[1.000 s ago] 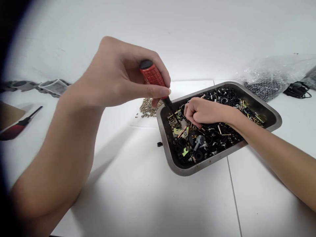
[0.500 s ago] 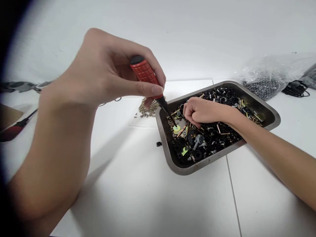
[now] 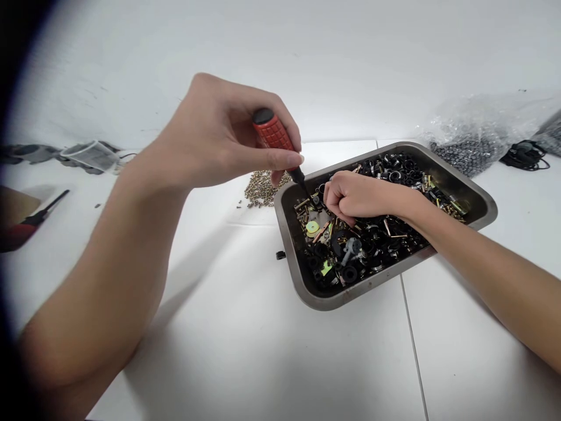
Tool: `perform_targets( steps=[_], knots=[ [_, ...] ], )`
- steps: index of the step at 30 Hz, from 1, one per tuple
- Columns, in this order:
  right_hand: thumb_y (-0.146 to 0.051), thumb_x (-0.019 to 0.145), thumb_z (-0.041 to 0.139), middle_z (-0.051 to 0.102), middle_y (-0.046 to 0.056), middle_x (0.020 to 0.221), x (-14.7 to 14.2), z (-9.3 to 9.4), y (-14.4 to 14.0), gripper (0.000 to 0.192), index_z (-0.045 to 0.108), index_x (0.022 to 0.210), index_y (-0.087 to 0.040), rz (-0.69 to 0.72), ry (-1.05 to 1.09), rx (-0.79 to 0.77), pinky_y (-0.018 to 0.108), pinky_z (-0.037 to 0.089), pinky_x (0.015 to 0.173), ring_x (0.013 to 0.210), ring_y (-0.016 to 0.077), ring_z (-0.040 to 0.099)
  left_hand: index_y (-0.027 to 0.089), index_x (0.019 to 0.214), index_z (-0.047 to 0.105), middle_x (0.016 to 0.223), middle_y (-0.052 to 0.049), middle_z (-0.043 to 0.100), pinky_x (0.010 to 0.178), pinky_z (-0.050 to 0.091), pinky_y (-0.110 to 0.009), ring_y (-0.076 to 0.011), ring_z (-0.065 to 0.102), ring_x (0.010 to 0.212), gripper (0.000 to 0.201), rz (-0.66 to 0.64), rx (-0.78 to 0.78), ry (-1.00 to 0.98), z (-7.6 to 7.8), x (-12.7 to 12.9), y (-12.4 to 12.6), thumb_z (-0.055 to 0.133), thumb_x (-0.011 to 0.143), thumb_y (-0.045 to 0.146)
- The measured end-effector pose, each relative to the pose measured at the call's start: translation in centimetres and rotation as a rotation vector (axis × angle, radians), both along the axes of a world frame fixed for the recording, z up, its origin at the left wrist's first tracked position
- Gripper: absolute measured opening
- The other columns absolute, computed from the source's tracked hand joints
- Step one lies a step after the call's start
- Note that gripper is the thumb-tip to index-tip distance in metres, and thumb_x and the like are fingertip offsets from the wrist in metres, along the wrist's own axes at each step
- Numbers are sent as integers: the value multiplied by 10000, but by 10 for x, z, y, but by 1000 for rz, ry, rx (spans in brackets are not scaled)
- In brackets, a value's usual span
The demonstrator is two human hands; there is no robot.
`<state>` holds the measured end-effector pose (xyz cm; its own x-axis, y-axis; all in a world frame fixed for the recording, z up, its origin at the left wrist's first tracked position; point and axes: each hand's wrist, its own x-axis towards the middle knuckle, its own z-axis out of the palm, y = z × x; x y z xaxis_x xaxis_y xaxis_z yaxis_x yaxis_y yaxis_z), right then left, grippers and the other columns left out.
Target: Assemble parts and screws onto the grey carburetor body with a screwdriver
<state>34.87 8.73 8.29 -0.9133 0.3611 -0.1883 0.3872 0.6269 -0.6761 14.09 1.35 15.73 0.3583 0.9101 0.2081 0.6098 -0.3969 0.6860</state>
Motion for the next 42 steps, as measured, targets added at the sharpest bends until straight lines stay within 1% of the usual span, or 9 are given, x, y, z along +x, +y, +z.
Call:
perform_targets(
  steps=[5,9,14,19,25,31,35,38,42],
  knots=[
    [-78,668,517,616,52,733,0,-1,1,281,508,410,-188,3,-6,-6,348,439,729,688,147,519,48,875,617,747,-23,601,747,565,-278,-88,616,715,320,-79,16,18,6,2,-5,738,889,344],
    [-63,667,508,614,53,729,0,-1,0,286,502,410,-187,-4,-6,-4,349,438,737,691,148,517,74,879,633,775,-21,592,803,600,-346,-173,703,834,407,-89,-10,-57,-1,3,-1,767,844,457],
    [-45,672,502,582,44,680,0,1,-2,299,499,409,-188,-6,-11,13,346,435,723,672,145,496,130,785,653,733,-12,601,777,640,-451,-262,750,836,307,-39,-12,-164,-13,5,7,875,752,340],
    [-12,647,485,560,37,655,-1,1,-2,298,493,407,-189,-16,-27,16,365,439,735,651,145,490,132,744,662,682,-9,595,720,649,-417,-280,756,792,276,-9,-24,-179,-13,6,8,904,709,259],
    [-30,643,493,588,45,692,-1,1,-1,288,501,403,-189,-14,-15,7,351,443,731,686,155,519,137,823,683,680,-8,587,740,657,-432,-344,759,927,303,48,-29,-282,-16,3,10,931,670,219],
    [-43,637,487,619,53,746,-1,0,-1,273,506,404,-183,-15,-10,3,346,443,721,673,141,520,108,742,664,662,18,572,687,658,-397,-266,768,771,278,-39,-2,-196,-9,3,6,906,704,241],
    [-56,662,496,626,52,750,0,-1,-1,285,502,408,-184,-4,-6,2,344,447,725,675,139,514,79,724,665,617,26,557,654,651,-412,-243,750,688,294,-28,31,-194,-5,3,4,906,703,246],
    [-57,672,500,617,54,733,-1,0,-1,295,497,407,-188,1,-9,7,352,453,735,684,146,513,87,729,689,621,6,598,595,630,-385,-207,710,602,274,-66,122,-157,-1,0,2,898,727,264],
    [-51,673,496,589,54,686,0,-1,0,306,487,403,-196,12,-14,18,363,468,758,703,159,524,146,735,701,662,1,640,497,560,-279,-160,673,551,276,-86,245,-114,4,-14,-1,889,751,347]
  ],
)
